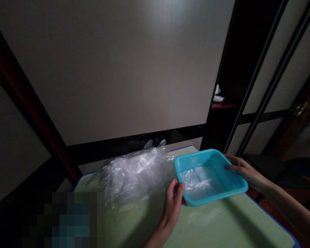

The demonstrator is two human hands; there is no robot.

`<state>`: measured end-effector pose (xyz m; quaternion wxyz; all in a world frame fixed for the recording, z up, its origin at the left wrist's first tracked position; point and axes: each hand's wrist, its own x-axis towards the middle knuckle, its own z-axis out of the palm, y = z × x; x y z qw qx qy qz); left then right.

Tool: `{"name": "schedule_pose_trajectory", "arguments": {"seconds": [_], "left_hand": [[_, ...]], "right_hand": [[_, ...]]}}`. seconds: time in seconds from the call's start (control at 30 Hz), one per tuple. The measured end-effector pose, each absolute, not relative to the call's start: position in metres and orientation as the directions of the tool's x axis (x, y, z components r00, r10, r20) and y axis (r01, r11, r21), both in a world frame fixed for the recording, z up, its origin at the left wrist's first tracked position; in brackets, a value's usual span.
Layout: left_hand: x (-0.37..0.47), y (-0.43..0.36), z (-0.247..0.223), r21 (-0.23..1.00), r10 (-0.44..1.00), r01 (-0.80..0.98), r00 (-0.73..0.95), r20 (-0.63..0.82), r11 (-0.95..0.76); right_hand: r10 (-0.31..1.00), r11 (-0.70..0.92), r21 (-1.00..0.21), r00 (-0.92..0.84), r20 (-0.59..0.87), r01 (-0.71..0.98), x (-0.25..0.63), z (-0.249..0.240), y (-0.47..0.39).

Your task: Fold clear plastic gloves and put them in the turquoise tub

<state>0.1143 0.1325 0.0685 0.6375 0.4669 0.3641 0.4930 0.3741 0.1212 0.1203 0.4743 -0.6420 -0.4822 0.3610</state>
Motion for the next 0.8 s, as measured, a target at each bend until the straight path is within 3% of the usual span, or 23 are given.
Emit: {"name": "schedule_pose_trajectory", "arguments": {"seconds": [0.17,0.4,0.8], "left_hand": [[0.118,0.131,0.058,0.961,0.946,-0.277,0.311,0.091,-0.001],[0.126,0.126,0.029,0.971,0.941,-0.239,0.33,0.075,0.006],[0.14,0.127,-0.002,0.982,0.926,-0.189,0.375,0.056,0.017]], "right_hand": [[0.881,-0.045,-0.993,0.472,0.013,0.111,0.38,0.12,0.128],[0.679,0.014,-0.999,0.734,-0.012,-0.03,0.372,0.092,0.151],[0.614,0.016,-0.994,0.786,-0.074,-0.106,0.348,0.071,0.184]]}}
